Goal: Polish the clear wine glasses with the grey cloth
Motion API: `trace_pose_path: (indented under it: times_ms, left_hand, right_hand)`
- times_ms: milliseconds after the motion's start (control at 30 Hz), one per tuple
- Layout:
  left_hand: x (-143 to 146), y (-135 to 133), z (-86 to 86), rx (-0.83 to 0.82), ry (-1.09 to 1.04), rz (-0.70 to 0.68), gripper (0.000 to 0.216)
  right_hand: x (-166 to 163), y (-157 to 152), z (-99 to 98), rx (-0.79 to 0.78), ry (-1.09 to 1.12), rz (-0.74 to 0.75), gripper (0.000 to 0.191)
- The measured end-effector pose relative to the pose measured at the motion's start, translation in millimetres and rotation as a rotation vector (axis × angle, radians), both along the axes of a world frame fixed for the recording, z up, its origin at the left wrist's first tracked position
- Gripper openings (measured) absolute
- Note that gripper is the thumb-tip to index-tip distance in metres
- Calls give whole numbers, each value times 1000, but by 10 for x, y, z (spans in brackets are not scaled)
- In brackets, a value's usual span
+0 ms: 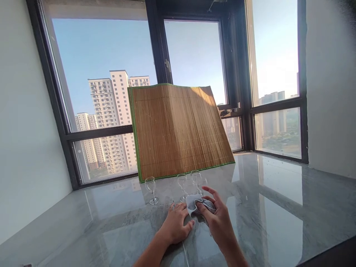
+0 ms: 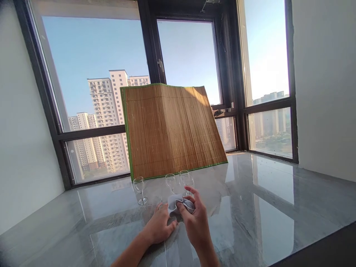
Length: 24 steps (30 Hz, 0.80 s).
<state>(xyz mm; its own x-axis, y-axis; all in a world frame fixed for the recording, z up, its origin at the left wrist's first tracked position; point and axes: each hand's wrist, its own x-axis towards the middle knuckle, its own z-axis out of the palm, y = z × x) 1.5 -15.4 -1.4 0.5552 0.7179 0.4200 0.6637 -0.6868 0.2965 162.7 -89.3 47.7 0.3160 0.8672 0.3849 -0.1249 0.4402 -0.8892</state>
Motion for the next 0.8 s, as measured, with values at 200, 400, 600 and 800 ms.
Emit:
trace_pose_path:
  times_ms: [200,400,600,800]
  left_hand:
    - [-233,237,150,178,-508,364,26]
    - [-757,609,91,311,-1033,790,35]
    - [-947,896,-135,-21,-1118,713,56]
    - [-948,955,-180,-117,-1016,643,48]
  right_hand:
    - [29,-36,15,-57,-22,-13,61]
    - [10,-47,8,-49,-28,6,64]
    - [0,-56,-20,-54,-65,-27,62]
    - [-59,-72,-29,-35,-62,10,58]
